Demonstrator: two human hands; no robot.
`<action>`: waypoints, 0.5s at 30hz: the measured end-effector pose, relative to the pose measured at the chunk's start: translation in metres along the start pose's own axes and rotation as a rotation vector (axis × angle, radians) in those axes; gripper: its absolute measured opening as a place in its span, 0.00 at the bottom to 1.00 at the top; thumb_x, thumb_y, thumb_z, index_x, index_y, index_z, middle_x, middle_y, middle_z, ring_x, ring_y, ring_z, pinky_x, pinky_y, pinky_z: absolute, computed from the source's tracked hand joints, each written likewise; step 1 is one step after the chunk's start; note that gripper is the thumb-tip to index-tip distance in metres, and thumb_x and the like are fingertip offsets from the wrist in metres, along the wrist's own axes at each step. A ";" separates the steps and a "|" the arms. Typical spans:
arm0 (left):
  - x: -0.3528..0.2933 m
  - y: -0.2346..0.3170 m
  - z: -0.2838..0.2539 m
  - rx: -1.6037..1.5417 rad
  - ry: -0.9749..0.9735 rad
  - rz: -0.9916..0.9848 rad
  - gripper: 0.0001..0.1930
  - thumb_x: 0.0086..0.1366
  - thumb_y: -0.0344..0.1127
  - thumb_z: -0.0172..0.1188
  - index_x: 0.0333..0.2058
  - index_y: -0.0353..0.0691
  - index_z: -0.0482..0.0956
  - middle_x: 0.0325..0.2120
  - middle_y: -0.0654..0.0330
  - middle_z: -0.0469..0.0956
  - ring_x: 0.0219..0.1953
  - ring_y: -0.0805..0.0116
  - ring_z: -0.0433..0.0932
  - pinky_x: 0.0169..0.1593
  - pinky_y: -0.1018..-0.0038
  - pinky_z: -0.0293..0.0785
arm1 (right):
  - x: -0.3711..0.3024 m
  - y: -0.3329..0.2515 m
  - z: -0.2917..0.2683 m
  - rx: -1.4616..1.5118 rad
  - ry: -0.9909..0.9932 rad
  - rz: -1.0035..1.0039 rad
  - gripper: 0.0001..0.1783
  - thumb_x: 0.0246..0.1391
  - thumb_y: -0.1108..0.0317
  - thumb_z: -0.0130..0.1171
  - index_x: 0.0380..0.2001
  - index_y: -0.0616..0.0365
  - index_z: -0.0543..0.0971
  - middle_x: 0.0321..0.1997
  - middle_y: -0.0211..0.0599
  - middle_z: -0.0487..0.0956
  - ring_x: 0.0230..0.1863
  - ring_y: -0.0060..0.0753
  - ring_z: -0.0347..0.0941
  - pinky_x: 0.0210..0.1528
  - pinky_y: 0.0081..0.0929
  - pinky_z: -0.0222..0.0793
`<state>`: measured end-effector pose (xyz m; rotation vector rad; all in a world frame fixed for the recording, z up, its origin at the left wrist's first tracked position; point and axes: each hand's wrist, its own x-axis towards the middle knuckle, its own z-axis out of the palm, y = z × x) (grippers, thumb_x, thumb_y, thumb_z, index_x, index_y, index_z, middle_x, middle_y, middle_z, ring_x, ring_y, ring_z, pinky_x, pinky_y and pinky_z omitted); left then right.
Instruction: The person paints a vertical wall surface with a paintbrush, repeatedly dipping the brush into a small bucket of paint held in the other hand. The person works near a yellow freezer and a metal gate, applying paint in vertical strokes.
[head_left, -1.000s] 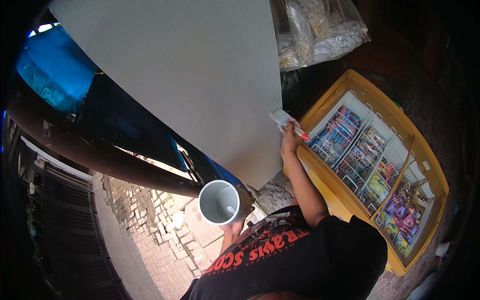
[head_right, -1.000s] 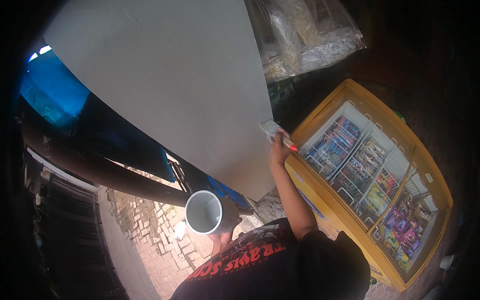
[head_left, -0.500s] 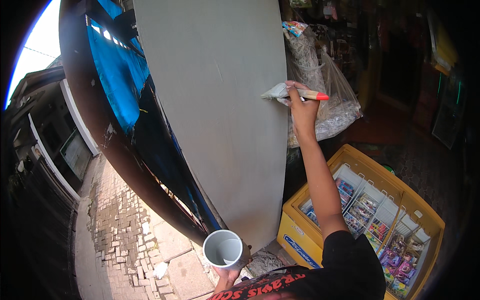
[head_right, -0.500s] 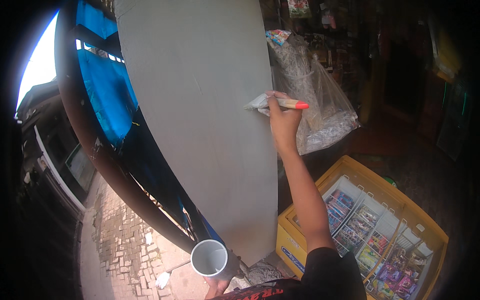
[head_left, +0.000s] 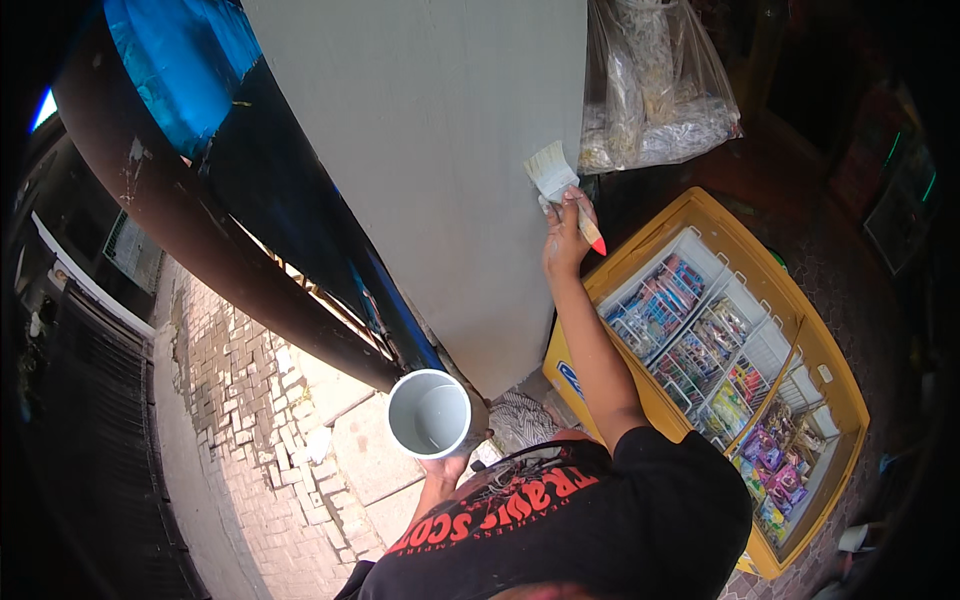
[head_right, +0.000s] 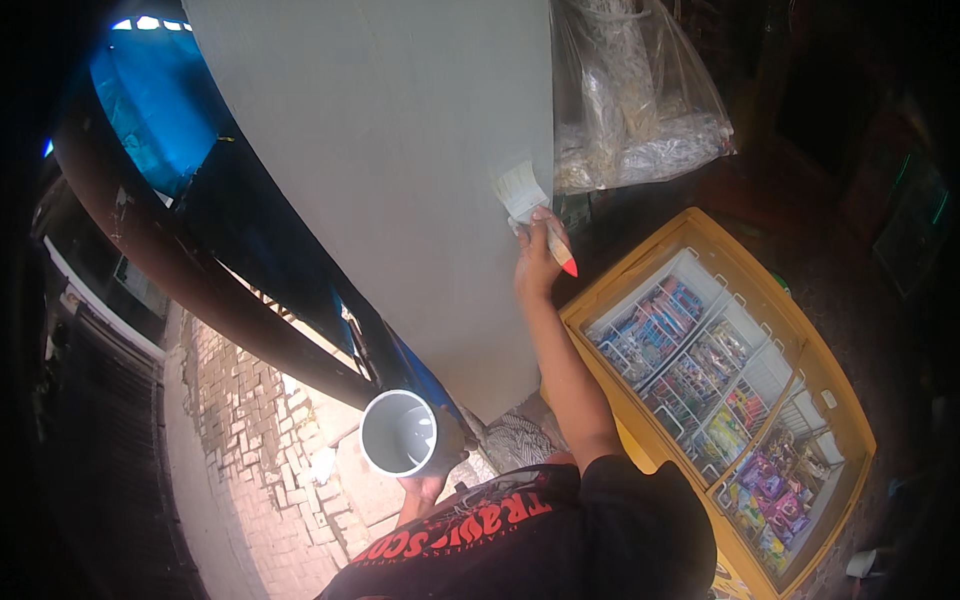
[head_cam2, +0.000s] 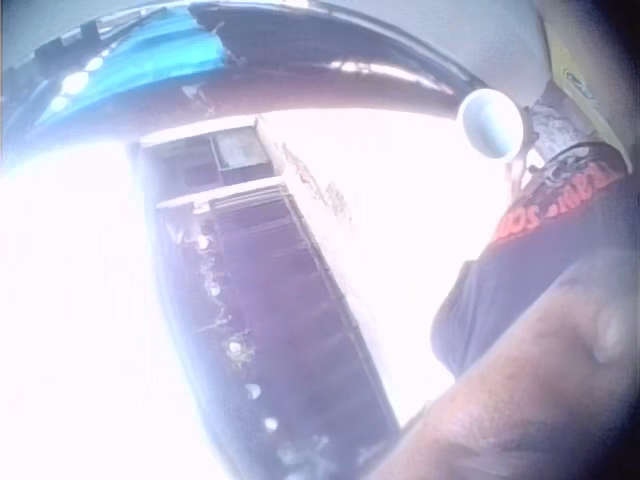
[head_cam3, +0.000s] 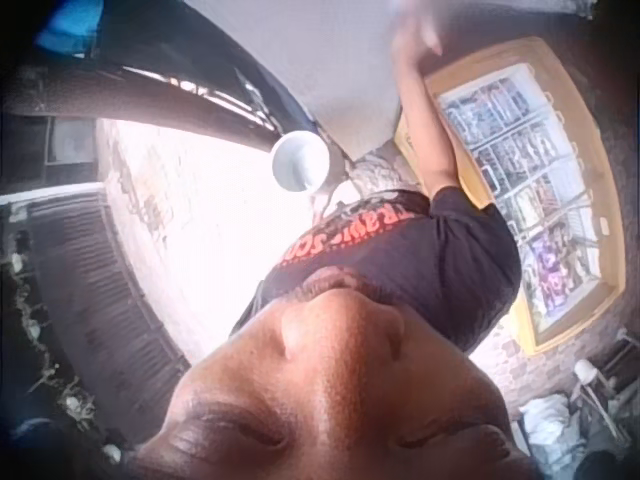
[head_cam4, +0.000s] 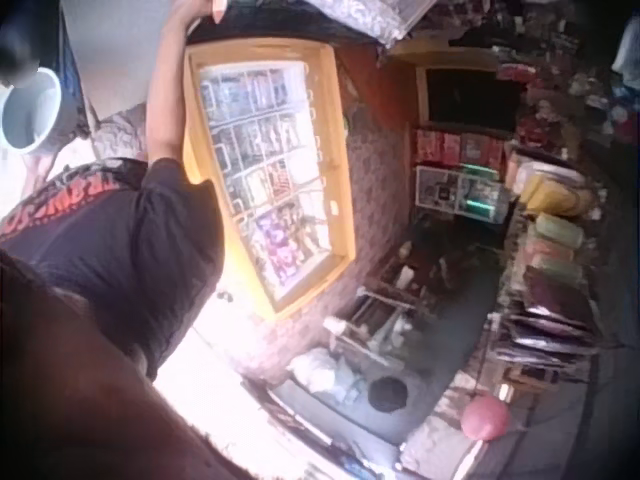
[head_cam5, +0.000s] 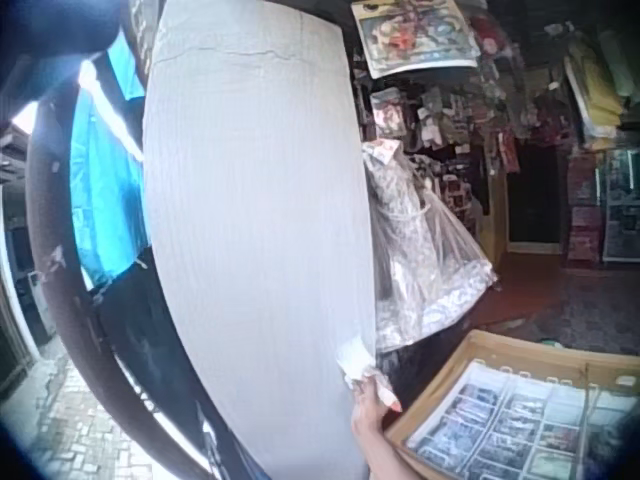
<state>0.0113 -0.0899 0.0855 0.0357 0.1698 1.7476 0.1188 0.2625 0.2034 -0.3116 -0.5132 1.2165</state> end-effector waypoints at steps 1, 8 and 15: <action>-0.002 0.002 -0.002 -0.040 -0.002 -0.011 0.42 0.68 0.68 0.50 0.71 0.45 0.61 0.71 0.42 0.59 0.69 0.38 0.64 0.61 0.28 0.67 | -0.012 0.019 -0.033 -0.048 0.058 0.023 0.12 0.67 0.68 0.61 0.51 0.56 0.76 0.51 0.32 0.77 0.52 0.30 0.75 0.52 0.35 0.76; -0.002 0.008 0.002 -0.215 -0.106 -0.133 0.43 0.68 0.69 0.50 0.73 0.50 0.58 0.75 0.45 0.51 0.74 0.39 0.54 0.60 0.19 0.61 | -0.090 0.049 -0.146 -0.530 0.341 0.051 0.07 0.64 0.70 0.61 0.39 0.62 0.84 0.40 0.34 0.82 0.40 0.29 0.79 0.42 0.26 0.78; 0.001 -0.003 0.004 -0.171 -0.112 -0.093 0.42 0.68 0.67 0.52 0.73 0.51 0.57 0.74 0.46 0.53 0.73 0.37 0.54 0.58 0.22 0.65 | -0.020 -0.036 0.027 -0.547 -0.120 -0.304 0.06 0.59 0.74 0.65 0.38 0.62 0.87 0.39 0.40 0.85 0.40 0.32 0.83 0.43 0.28 0.80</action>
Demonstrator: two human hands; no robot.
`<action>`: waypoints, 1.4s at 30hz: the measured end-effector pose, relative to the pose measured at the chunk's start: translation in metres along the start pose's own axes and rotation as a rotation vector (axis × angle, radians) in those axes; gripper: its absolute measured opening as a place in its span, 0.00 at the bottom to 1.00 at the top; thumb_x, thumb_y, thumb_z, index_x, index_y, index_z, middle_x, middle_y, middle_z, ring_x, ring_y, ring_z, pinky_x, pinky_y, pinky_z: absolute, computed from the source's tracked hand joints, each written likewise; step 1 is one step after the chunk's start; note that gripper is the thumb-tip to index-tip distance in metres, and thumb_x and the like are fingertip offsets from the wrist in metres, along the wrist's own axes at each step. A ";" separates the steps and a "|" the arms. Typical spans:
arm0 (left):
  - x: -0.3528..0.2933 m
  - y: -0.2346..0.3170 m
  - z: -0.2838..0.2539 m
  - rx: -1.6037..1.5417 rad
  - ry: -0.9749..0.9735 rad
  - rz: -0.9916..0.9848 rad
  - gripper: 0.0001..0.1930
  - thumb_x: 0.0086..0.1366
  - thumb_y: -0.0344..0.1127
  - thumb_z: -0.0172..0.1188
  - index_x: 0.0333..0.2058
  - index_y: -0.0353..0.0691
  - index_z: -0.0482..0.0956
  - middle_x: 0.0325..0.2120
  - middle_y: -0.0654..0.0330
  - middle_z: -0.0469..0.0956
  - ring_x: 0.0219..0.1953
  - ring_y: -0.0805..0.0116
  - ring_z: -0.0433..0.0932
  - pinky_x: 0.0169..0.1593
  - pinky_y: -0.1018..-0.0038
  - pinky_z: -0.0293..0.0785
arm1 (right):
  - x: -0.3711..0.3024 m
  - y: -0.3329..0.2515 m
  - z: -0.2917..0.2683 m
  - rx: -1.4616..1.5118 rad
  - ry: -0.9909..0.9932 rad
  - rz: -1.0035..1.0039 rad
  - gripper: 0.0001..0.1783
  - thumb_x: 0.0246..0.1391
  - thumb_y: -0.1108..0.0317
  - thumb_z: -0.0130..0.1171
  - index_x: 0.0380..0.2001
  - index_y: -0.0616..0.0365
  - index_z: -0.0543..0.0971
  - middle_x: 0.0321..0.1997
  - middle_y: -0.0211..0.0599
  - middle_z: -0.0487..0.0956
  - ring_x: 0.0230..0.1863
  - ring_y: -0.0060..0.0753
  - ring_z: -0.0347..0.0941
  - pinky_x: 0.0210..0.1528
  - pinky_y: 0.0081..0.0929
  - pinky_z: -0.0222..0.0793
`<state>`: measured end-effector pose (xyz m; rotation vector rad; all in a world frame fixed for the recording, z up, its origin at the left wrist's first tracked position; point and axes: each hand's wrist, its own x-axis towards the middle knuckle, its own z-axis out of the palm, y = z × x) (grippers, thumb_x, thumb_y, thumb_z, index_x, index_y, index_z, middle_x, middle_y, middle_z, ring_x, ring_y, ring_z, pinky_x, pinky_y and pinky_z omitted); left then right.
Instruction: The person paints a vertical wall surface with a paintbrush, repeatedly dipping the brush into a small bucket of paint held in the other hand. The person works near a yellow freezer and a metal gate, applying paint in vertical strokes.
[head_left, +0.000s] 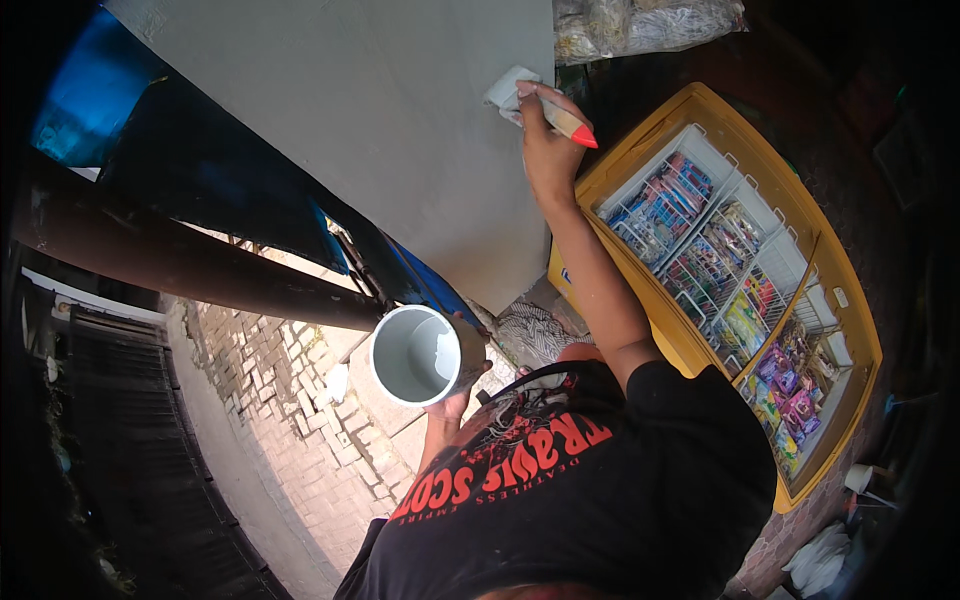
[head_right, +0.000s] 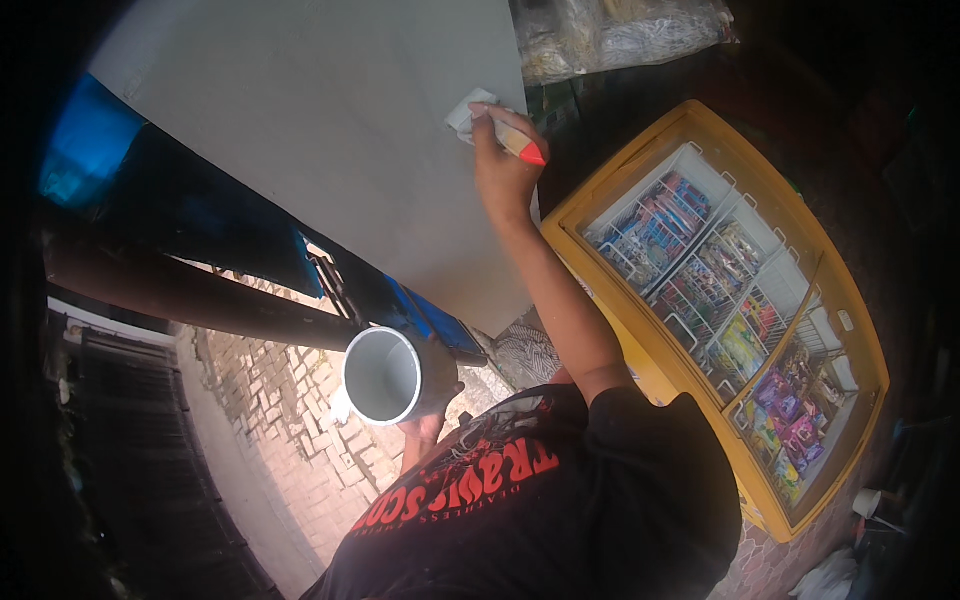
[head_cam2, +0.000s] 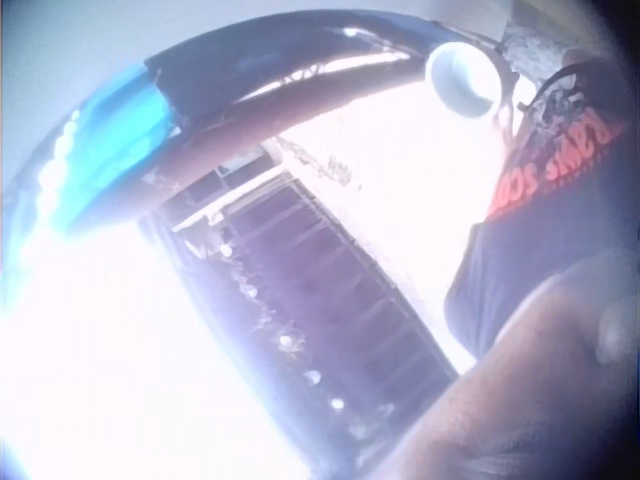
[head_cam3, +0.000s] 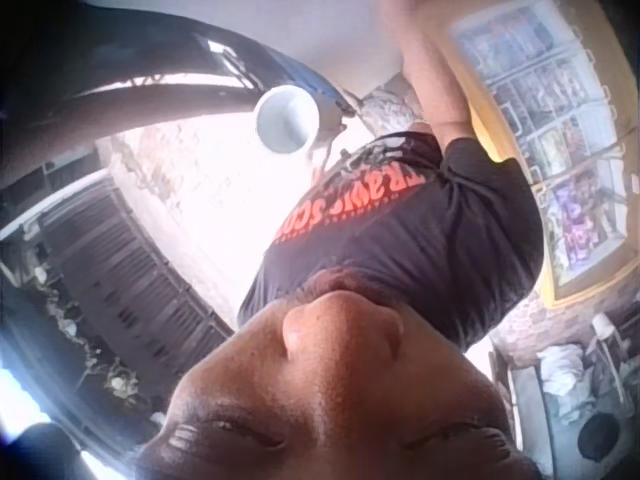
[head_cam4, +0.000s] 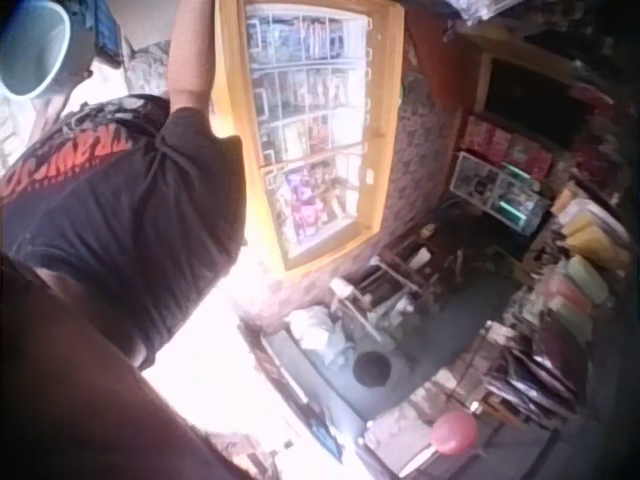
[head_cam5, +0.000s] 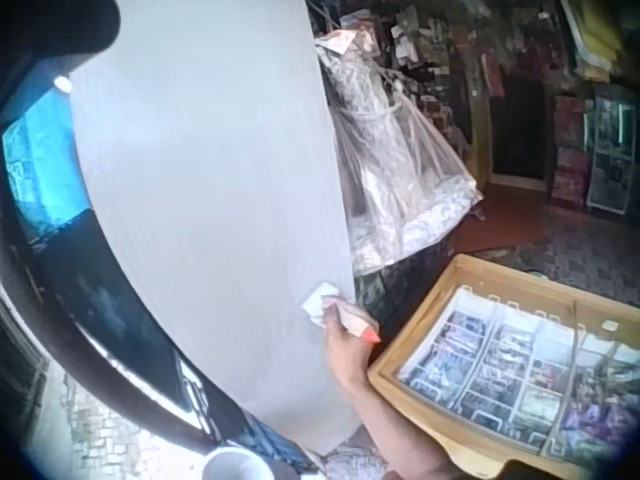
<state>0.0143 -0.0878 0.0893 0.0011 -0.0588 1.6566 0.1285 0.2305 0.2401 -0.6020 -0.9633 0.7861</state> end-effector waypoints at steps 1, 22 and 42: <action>0.000 -0.002 0.000 0.005 0.027 0.012 0.42 0.68 0.67 0.52 0.73 0.52 0.57 0.75 0.47 0.53 0.72 0.33 0.55 0.57 0.22 0.67 | 0.018 -0.026 0.014 0.154 -0.059 -0.064 0.06 0.60 0.74 0.65 0.39 0.64 0.86 0.38 0.39 0.85 0.40 0.31 0.83 0.44 0.28 0.81; 0.010 0.003 -0.002 -0.031 -0.035 -0.042 0.42 0.69 0.66 0.52 0.73 0.50 0.57 0.75 0.47 0.52 0.73 0.36 0.53 0.60 0.21 0.61 | -0.060 0.086 -0.067 -0.158 0.097 0.233 0.06 0.60 0.74 0.62 0.36 0.63 0.87 0.37 0.35 0.86 0.39 0.25 0.80 0.42 0.26 0.78; 0.004 0.003 -0.011 -0.006 0.004 -0.066 0.43 0.68 0.68 0.50 0.74 0.49 0.55 0.75 0.47 0.51 0.74 0.37 0.54 0.57 0.22 0.65 | -0.111 0.155 -0.132 0.044 0.215 0.482 0.04 0.63 0.74 0.62 0.38 0.60 0.83 0.43 0.32 0.83 0.40 0.29 0.80 0.43 0.26 0.79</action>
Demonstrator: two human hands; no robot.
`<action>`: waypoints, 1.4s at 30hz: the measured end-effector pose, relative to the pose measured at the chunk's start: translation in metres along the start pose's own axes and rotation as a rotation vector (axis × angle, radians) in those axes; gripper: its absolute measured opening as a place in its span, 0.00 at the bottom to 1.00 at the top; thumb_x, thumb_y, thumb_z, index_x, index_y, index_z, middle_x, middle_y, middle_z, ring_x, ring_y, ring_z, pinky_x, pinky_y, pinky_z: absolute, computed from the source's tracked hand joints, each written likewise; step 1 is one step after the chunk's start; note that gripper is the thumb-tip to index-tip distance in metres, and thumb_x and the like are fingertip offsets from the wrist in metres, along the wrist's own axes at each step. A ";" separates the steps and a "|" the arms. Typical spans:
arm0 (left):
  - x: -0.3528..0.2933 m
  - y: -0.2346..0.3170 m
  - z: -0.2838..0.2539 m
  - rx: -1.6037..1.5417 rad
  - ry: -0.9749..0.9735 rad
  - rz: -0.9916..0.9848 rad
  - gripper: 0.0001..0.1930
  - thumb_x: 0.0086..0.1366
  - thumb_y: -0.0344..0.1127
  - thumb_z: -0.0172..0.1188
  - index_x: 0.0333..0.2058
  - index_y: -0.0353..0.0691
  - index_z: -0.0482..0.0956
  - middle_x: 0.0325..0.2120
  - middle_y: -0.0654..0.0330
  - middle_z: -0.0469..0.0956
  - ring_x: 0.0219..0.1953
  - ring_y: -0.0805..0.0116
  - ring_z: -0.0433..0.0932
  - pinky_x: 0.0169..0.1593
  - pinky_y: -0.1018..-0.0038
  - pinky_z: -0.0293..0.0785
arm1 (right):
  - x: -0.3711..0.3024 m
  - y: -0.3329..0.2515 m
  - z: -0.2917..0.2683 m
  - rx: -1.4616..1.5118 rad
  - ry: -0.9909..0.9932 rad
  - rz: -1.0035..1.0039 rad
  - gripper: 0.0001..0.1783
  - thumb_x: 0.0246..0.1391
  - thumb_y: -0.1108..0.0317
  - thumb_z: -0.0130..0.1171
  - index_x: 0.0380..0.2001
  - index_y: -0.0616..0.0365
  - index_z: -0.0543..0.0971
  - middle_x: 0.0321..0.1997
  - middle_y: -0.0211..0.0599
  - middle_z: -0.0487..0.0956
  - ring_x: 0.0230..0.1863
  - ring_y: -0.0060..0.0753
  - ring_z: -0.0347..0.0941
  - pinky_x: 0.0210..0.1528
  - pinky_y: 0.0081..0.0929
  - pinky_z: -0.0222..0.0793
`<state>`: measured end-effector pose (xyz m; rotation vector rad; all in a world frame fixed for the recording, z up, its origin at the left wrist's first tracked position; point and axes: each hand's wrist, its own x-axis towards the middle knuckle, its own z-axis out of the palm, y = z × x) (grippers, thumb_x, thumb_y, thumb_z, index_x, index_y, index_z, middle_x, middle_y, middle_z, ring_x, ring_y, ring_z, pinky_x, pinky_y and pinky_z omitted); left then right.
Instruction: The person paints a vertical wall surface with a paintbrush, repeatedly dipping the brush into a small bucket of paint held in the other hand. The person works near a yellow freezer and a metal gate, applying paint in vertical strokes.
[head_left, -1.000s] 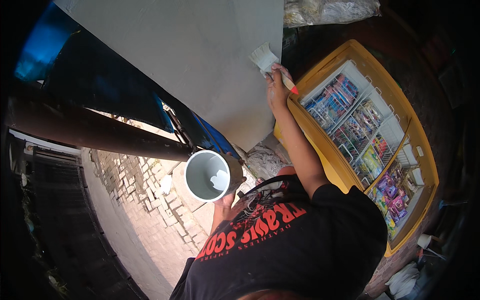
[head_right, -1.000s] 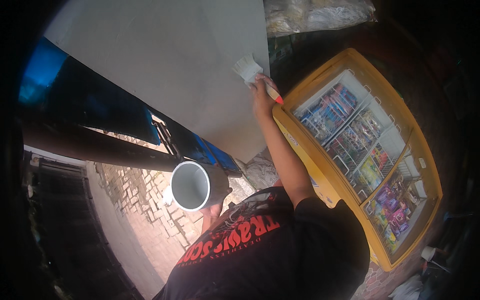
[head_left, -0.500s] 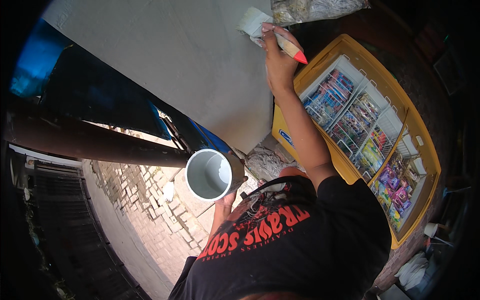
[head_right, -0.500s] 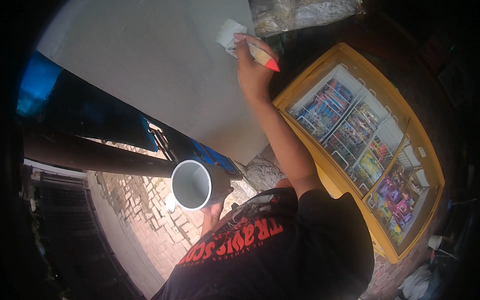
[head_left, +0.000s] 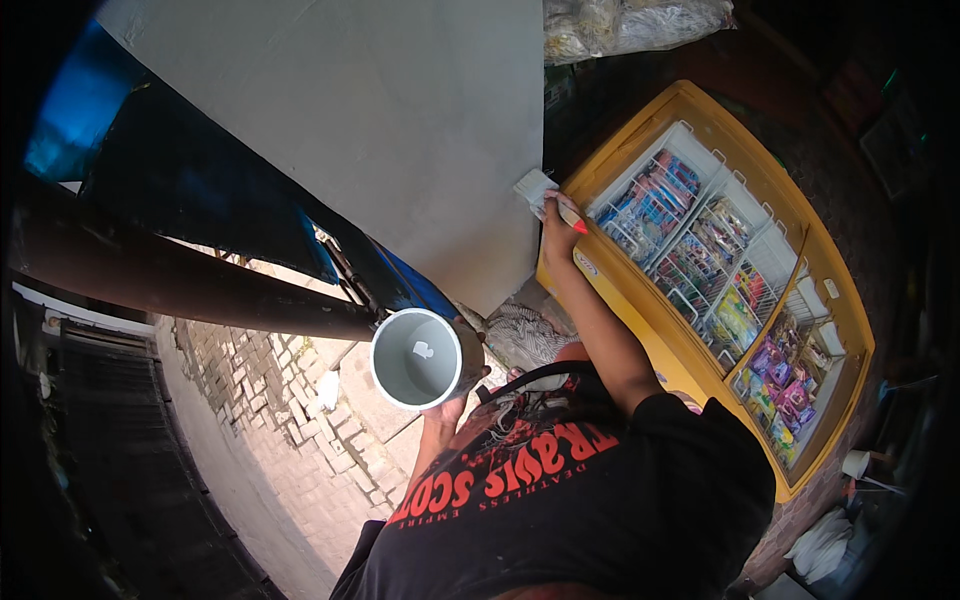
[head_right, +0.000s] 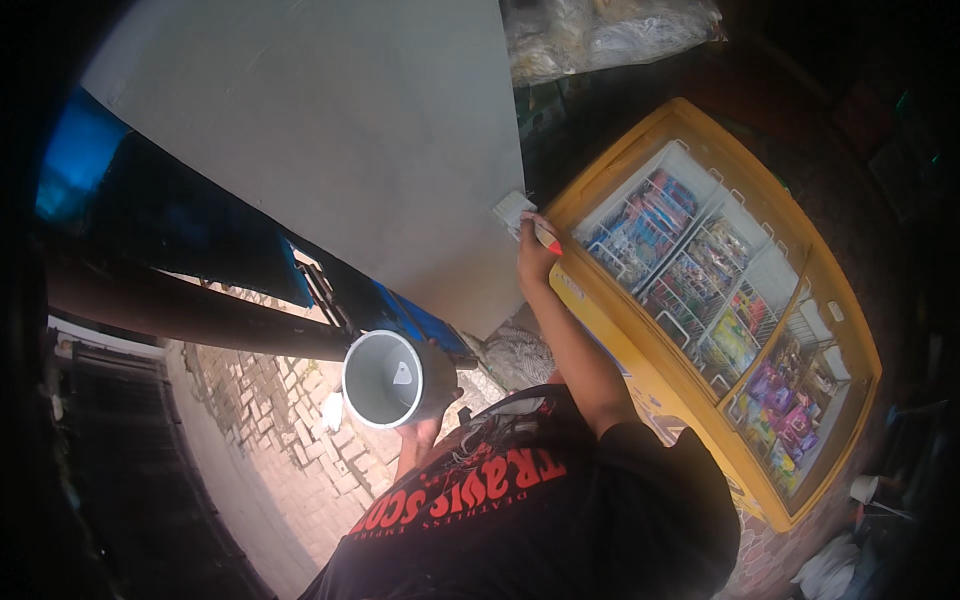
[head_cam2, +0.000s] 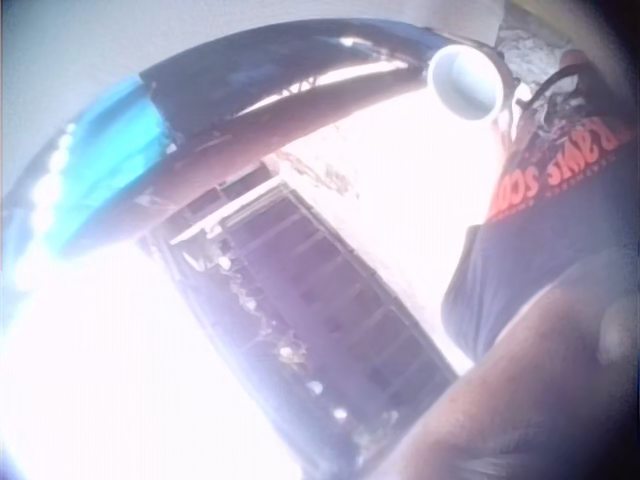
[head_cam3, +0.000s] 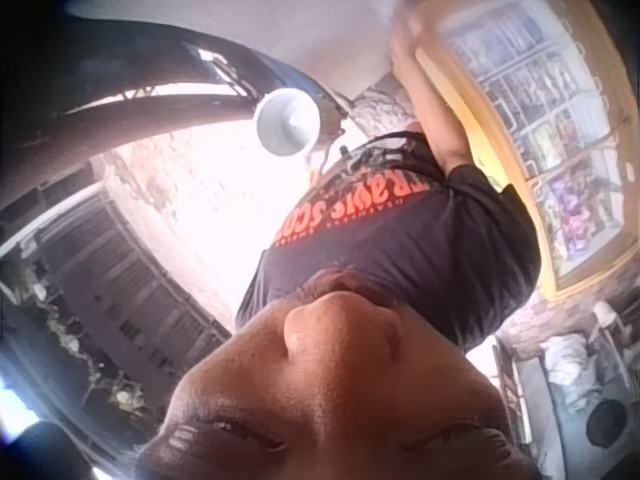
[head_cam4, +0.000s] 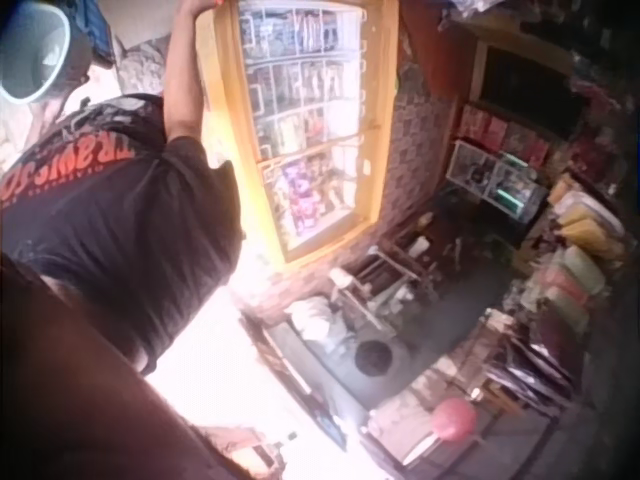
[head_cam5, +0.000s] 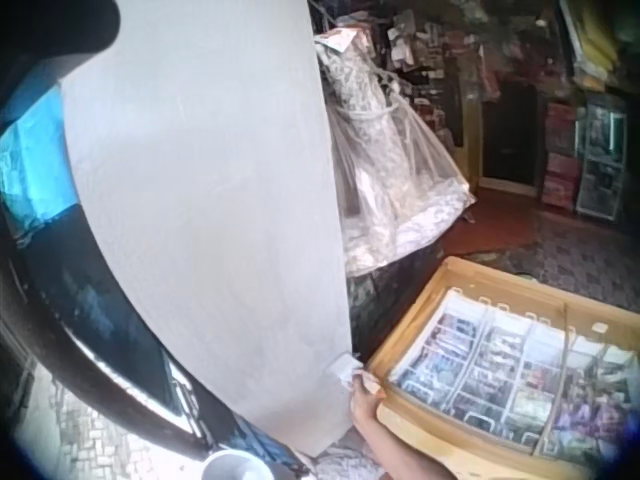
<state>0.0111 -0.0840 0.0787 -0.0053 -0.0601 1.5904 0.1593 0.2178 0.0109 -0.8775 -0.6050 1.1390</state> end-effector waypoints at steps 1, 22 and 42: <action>0.000 0.000 0.001 0.007 0.015 -0.003 0.43 0.68 0.68 0.51 0.74 0.50 0.55 0.76 0.48 0.51 0.74 0.37 0.54 0.57 0.23 0.66 | 0.003 -0.011 0.009 -0.024 0.020 -0.046 0.04 0.62 0.74 0.62 0.38 0.60 0.84 0.42 0.32 0.84 0.40 0.28 0.80 0.43 0.26 0.78; 0.007 -0.013 0.009 0.037 -0.077 0.029 0.44 0.69 0.67 0.51 0.74 0.47 0.54 0.75 0.43 0.50 0.74 0.35 0.53 0.60 0.21 0.64 | 0.046 -0.056 0.032 -0.263 0.065 -0.220 0.11 0.55 0.78 0.64 0.43 0.62 0.81 0.40 0.38 0.84 0.38 0.30 0.82 0.42 0.28 0.79; 0.033 -0.049 0.014 0.215 0.157 0.127 0.44 0.68 0.68 0.53 0.72 0.43 0.58 0.72 0.43 0.58 0.70 0.31 0.57 0.55 0.28 0.69 | 0.043 -0.054 0.044 -0.131 0.116 -0.280 0.02 0.56 0.76 0.66 0.32 0.58 0.82 0.35 0.34 0.84 0.40 0.30 0.81 0.42 0.27 0.77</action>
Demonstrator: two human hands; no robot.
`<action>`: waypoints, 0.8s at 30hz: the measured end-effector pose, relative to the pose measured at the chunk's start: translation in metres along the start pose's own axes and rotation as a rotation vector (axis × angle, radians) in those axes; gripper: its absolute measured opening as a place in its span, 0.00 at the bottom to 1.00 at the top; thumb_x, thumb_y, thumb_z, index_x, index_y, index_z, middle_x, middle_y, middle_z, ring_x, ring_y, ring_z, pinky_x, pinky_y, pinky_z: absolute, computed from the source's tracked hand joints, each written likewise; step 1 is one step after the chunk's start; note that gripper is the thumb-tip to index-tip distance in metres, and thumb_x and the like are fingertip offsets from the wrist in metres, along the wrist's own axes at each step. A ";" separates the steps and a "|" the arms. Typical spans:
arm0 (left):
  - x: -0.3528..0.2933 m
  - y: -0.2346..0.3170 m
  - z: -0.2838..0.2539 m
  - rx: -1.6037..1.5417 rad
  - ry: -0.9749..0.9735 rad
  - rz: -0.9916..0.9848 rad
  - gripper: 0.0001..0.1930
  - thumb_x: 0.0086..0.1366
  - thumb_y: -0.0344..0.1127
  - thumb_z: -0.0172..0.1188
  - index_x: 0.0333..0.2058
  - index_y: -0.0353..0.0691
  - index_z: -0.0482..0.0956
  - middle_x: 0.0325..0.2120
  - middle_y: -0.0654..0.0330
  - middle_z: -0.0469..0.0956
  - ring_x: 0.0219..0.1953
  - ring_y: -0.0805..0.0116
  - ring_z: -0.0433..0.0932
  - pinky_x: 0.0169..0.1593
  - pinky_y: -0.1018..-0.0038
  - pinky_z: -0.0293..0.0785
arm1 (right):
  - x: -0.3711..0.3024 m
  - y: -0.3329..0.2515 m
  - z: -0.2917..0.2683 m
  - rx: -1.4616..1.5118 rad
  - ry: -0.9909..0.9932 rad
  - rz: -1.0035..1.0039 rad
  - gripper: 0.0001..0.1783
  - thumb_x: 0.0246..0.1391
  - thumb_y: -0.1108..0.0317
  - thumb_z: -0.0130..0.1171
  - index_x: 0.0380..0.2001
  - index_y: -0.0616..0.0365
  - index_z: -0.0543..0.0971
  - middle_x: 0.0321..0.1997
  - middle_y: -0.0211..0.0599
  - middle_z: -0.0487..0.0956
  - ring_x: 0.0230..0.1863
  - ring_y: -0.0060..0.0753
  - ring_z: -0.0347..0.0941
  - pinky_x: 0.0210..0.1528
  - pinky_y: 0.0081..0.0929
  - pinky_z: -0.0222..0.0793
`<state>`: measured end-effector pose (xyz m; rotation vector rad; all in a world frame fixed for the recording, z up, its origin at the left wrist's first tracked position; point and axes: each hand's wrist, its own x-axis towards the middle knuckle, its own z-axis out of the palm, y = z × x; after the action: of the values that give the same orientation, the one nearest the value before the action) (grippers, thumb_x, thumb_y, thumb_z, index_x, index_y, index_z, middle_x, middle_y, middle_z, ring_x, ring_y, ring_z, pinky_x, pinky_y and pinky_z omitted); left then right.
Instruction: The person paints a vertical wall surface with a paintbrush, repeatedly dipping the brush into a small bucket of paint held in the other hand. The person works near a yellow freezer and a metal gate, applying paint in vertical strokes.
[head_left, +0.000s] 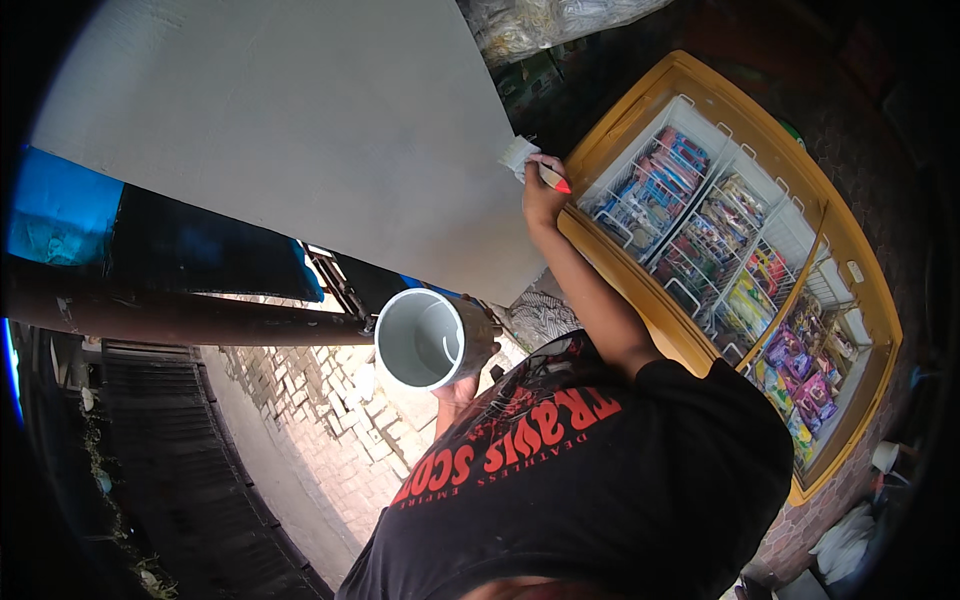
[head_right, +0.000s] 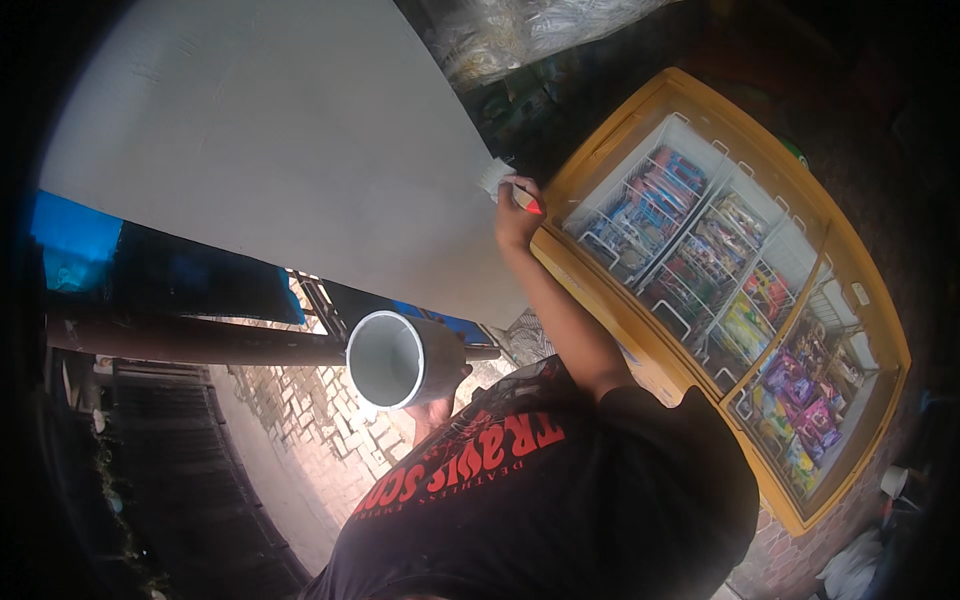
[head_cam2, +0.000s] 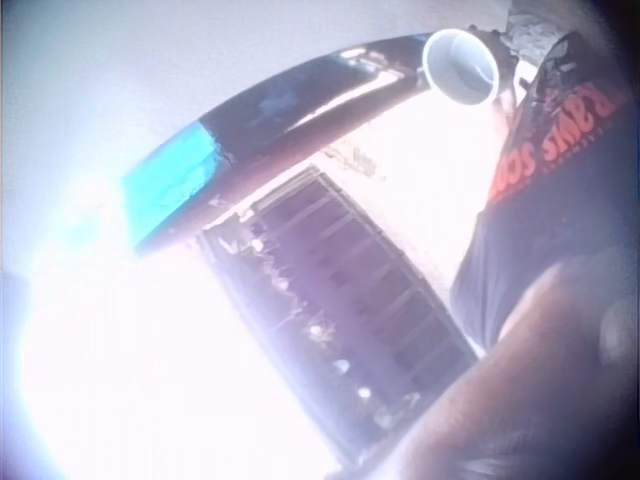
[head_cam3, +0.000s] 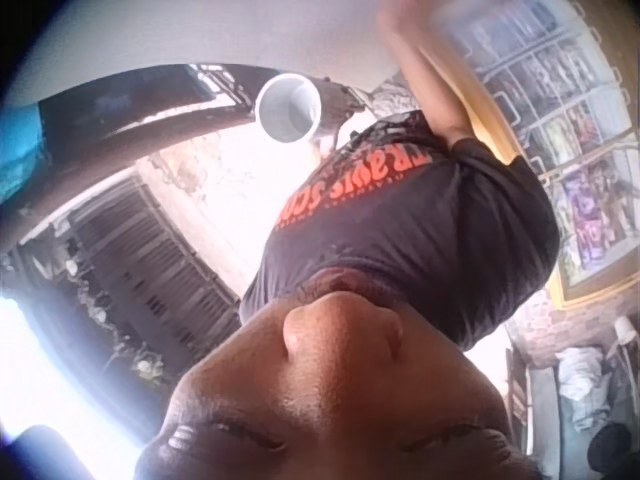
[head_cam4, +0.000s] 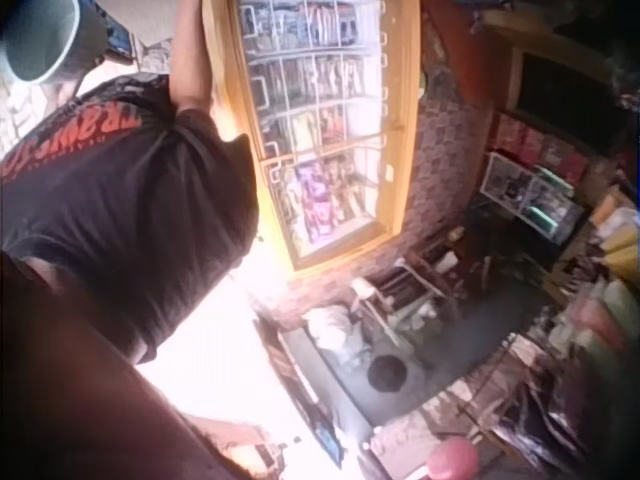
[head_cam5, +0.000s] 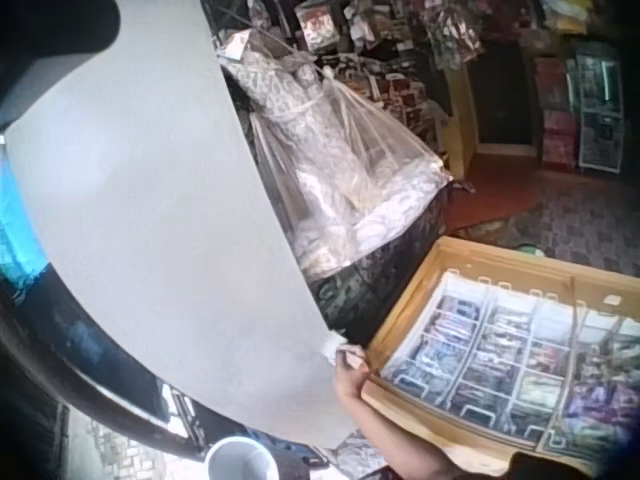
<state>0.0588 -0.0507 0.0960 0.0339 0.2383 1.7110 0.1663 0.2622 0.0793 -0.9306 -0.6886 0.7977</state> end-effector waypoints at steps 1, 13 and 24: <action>0.000 -0.005 0.003 -0.020 -0.071 -0.016 0.43 0.69 0.67 0.52 0.72 0.44 0.58 0.72 0.44 0.57 0.70 0.31 0.57 0.55 0.28 0.68 | 0.002 -0.024 0.014 -0.108 -0.053 -0.039 0.02 0.54 0.76 0.66 0.31 0.58 0.82 0.34 0.34 0.85 0.39 0.32 0.82 0.43 0.28 0.77; 0.007 -0.035 0.043 -0.075 -0.195 -0.026 0.44 0.70 0.61 0.55 0.75 0.44 0.52 0.75 0.44 0.50 0.74 0.31 0.48 0.62 0.24 0.60 | -0.008 -0.050 0.032 0.310 -0.187 -0.008 0.03 0.59 0.79 0.65 0.34 0.60 0.81 0.36 0.33 0.81 0.39 0.25 0.80 0.42 0.25 0.76; 0.007 -0.042 0.057 -0.072 -0.131 0.083 0.39 0.70 0.54 0.58 0.74 0.46 0.55 0.75 0.52 0.49 0.76 0.43 0.44 0.64 0.34 0.57 | -0.006 -0.100 0.046 0.153 -0.207 -0.158 0.09 0.51 0.84 0.66 0.34 0.58 0.82 0.34 0.37 0.81 0.33 0.31 0.79 0.35 0.26 0.73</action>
<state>0.1073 -0.0298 0.1436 0.1034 0.0787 1.7914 0.1552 0.2399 0.1867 -0.6523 -0.8585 0.8005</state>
